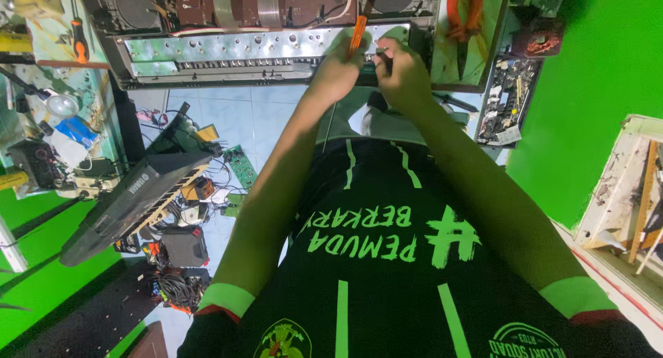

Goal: The person unscrews a metal plate from the interior of an electronic keyboard using a screwdriver, then manipulates internal wiring and components by hand.

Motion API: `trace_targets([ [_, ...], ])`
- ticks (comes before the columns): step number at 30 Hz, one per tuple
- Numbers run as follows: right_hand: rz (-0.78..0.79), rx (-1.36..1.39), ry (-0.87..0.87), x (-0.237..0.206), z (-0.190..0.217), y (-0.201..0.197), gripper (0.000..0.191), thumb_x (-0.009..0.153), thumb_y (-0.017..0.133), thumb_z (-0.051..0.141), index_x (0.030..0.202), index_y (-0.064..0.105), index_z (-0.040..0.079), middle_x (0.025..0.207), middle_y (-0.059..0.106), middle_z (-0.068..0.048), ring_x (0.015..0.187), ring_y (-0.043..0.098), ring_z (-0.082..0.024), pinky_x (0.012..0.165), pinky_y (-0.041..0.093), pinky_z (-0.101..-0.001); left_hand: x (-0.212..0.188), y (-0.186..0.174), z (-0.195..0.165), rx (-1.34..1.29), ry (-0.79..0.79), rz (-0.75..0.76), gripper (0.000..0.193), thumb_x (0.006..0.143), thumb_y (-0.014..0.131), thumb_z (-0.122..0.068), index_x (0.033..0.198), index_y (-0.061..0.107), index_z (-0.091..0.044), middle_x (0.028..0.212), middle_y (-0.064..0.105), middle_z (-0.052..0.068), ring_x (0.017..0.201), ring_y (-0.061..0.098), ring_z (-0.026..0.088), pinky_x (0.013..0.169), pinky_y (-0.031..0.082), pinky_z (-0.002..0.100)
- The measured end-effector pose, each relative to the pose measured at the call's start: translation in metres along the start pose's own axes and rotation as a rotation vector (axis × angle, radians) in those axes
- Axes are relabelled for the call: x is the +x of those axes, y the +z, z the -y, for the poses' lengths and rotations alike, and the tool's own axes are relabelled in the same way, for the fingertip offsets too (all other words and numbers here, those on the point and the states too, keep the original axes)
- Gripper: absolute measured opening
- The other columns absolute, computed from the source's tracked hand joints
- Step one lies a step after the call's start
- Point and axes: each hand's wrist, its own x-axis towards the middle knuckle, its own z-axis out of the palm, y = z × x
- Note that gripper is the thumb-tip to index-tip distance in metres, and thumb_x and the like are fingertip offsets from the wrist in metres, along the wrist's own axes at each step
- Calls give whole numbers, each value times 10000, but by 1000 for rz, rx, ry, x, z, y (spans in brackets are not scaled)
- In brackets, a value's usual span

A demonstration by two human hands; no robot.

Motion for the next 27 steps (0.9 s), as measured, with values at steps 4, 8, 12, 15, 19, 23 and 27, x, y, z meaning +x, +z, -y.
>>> trace_targets([
  [4,-20,10,-27,4,1,-1,258,980,714,91,1215,627,26,962,712,-224,898,702,-432,779,539,-498,5,7,2,70,252,-75,319,1042,562,-220,1318,659,-93,1203,678,208,1121,672,343,974,508,425],
  [8,-42,18,-28,1,-3,1,266,979,714,92,1226,626,47,970,709,-210,926,704,-409,814,546,-483,0,9,-3,-10,26,-3,405,965,533,-214,1351,619,-126,1059,740,180,1000,730,334,920,549,420],
  [12,33,32,32,-1,-7,2,281,1000,690,100,1261,602,41,963,713,-189,907,711,-379,798,537,-480,-2,8,-8,130,-55,72,365,1035,485,-255,1344,629,-124,1061,745,188,1004,741,338,913,548,424],
  [15,-10,21,-55,-1,-6,0,240,998,679,94,1222,610,41,994,717,-181,928,714,-378,806,541,-478,-3,12,-6,87,72,6,365,1015,519,-238,1331,640,-103,1074,733,191,997,735,340,904,551,431],
  [19,20,69,-97,-5,5,-9,99,1045,677,123,1111,645,58,998,718,-166,914,722,-351,804,564,-448,-8,15,-2,7,240,-156,297,1081,529,-222,1308,648,-70,1119,697,168,995,681,286,850,532,397],
  [23,213,214,-193,-21,27,-25,238,977,676,139,1192,663,36,1022,740,-161,875,733,-265,779,563,-389,-16,10,0,-752,61,-182,191,1097,470,-171,1192,597,-65,890,584,69,714,542,163,639,454,319],
  [27,470,224,109,-37,41,-37,249,979,681,190,1196,732,79,890,729,-140,730,705,-235,690,550,-367,-32,9,0,-1221,130,-283,212,1147,469,-260,1080,514,-64,835,551,56,692,551,179,651,467,323],
])
